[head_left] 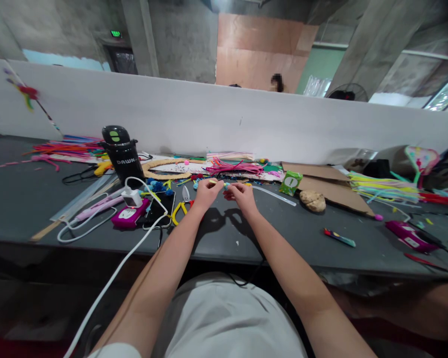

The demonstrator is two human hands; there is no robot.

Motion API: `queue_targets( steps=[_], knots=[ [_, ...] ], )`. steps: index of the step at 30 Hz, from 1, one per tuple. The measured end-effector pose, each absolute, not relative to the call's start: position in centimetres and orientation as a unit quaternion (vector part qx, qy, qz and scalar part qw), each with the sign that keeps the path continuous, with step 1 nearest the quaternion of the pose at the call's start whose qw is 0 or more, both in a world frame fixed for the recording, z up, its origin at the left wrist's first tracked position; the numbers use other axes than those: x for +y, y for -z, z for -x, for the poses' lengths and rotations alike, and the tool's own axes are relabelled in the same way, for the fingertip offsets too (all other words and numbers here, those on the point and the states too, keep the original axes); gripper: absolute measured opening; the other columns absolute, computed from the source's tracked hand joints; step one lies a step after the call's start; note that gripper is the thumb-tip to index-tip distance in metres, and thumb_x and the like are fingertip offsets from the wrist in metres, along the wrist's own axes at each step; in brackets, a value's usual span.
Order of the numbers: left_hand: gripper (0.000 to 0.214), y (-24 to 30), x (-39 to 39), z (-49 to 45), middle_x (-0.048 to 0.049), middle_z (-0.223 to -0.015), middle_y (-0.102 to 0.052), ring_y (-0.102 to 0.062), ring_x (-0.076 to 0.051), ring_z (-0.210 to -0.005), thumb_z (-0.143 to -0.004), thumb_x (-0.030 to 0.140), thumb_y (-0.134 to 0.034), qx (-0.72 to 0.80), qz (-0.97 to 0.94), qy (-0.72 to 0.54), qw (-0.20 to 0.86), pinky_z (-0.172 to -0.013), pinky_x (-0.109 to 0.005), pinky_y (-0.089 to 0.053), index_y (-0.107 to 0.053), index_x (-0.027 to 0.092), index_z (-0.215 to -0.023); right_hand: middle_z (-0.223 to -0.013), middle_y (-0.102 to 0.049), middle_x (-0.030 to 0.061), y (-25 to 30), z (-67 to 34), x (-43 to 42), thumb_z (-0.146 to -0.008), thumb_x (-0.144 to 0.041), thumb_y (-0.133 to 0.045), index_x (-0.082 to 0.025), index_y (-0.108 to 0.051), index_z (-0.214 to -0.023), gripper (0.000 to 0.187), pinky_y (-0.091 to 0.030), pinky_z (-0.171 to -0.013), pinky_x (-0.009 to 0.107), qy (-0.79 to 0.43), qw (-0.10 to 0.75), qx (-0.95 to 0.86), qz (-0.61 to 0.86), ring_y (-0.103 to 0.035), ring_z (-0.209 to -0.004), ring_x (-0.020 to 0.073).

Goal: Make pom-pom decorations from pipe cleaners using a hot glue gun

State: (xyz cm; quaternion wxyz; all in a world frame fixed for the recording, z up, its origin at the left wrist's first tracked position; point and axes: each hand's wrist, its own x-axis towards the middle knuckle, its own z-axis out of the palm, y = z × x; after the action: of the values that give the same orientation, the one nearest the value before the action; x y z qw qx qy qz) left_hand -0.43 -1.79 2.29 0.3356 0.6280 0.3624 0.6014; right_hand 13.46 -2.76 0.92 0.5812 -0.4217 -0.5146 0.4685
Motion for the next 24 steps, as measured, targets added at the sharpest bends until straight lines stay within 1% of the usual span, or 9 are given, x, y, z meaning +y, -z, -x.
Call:
queue_targets(
  steps=[5, 8, 10, 12, 14, 15, 19, 22, 24],
  knots=[
    [0.038, -2.2, -1.4, 0.7, 0.0038, -0.048, -0.037, -0.033, -0.008, -0.049, -0.075, 0.033, -0.062, 0.381, -0.601, -0.625, 0.322, -0.048, -0.025, -0.023, -0.044, 0.017, -0.047, -0.066, -0.07, 0.0038, -1.1, -13.5, -2.5, -0.072, -0.038, -0.062, -0.016, -0.065, -0.075, 0.022, -0.052, -0.055, 0.023, -0.488, 0.573, -0.503, 0.426, -0.065, -0.056, 0.0136],
    [0.036, -1.9, -0.7, 1.0, 0.0043, -0.047, -0.037, -0.032, -0.008, -0.047, -0.074, 0.032, -0.062, 0.401, -0.547, -0.654, 0.335, -0.047, -0.024, -0.024, -0.045, 0.017, -0.047, -0.061, -0.068, 0.0027, -1.4, -14.0, -2.7, -0.071, -0.03, -0.058, -0.017, -0.063, -0.07, 0.015, -0.047, -0.048, 0.02, -0.488, 0.519, -0.538, 0.451, -0.061, -0.049, 0.0117],
    [0.034, -1.7, -0.2, 1.3, 0.0048, -0.046, -0.036, -0.032, -0.007, -0.045, -0.072, 0.032, -0.063, 0.412, -0.51, -0.666, 0.355, -0.045, -0.024, -0.022, -0.046, 0.017, -0.047, -0.051, -0.063, 0.0011, -1.7, -15.0, -3.2, -0.07, -0.026, -0.057, -0.017, -0.062, -0.065, 0.012, -0.04, -0.041, 0.02, -0.486, 0.422, -0.609, 0.463, -0.055, -0.043, 0.0108],
    [0.033, -1.7, 0.1, 1.4, 0.0054, -0.045, -0.035, -0.03, -0.006, -0.042, -0.07, 0.032, -0.064, 0.415, -0.473, -0.675, 0.385, -0.043, -0.024, -0.02, -0.046, 0.017, -0.047, -0.046, -0.059, 0.0002, -2.1, -16.5, -3.7, -0.07, -0.027, -0.058, -0.016, -0.062, -0.061, 0.015, -0.036, -0.039, 0.02, -0.5, 0.276, -0.683, 0.456, -0.051, -0.04, 0.0106],
    [0.032, -1.8, 0.1, 1.5, 0.0062, -0.043, -0.033, -0.028, -0.006, -0.04, -0.068, 0.032, -0.065, 0.411, -0.439, -0.68, 0.419, -0.041, -0.023, -0.018, -0.045, 0.017, -0.048, -0.047, -0.059, 0.0, -2.6, -18.5, -4.1, -0.071, -0.032, -0.062, -0.016, -0.063, -0.06, 0.019, -0.035, -0.038, 0.021, -0.521, 0.136, -0.723, 0.433, -0.049, -0.039, 0.01],
    [0.031, -1.8, 0.1, 1.5, 0.0065, -0.043, -0.033, -0.027, -0.005, -0.039, -0.067, 0.032, -0.066, 0.407, -0.426, -0.683, 0.432, -0.041, -0.023, -0.017, -0.045, 0.017, -0.048, -0.047, -0.057, -0.0003, -2.8, -19.6, -4.2, -0.072, -0.037, -0.063, -0.017, -0.061, -0.058, 0.025, -0.033, -0.038, 0.021, -0.522, 0.105, -0.729, 0.43, -0.046, -0.038, 0.0095],
    [0.03, -2.1, 0.0, 1.5, 0.0073, -0.041, -0.03, -0.025, -0.005, -0.038, -0.065, 0.029, -0.065, 0.395, -0.403, -0.688, 0.457, -0.039, -0.022, -0.016, -0.044, 0.017, -0.048, -0.039, -0.047, -0.0021, -3.0, -23.6, -3.5, -0.071, -0.052, -0.067, -0.018, -0.057, -0.051, 0.042, -0.023, -0.038, 0.024, -0.432, 0.155, -0.731, 0.505, -0.035, -0.035, 0.0081],
    [0.029, -2.0, 0.1, 1.5, 0.0075, -0.041, -0.029, -0.025, -0.004, -0.037, -0.066, 0.028, -0.065, 0.392, -0.403, -0.685, 0.463, -0.039, -0.022, -0.015, -0.044, 0.017, -0.048, -0.042, -0.046, -0.003, -1.9, -24.3, -2.0, -0.062, -0.053, -0.076, -0.019, -0.057, -0.05, 0.041, -0.026, -0.043, 0.025, -0.302, 0.25, -0.721, 0.572, -0.037, -0.04, 0.0094],
    [0.029, -1.9, 0.1, 1.5, 0.0075, -0.041, -0.029, -0.025, -0.004, -0.037, -0.066, 0.028, -0.064, 0.391, -0.408, -0.684, 0.462, -0.039, -0.022, -0.015, -0.044, 0.017, -0.048, -0.046, -0.05, -0.0024, -0.7, -23.6, -1.1, -0.058, -0.05, -0.08, -0.02, -0.059, -0.054, 0.037, -0.029, -0.045, 0.025, -0.256, 0.299, -0.699, 0.597, -0.041, -0.045, 0.0112]
  ],
)
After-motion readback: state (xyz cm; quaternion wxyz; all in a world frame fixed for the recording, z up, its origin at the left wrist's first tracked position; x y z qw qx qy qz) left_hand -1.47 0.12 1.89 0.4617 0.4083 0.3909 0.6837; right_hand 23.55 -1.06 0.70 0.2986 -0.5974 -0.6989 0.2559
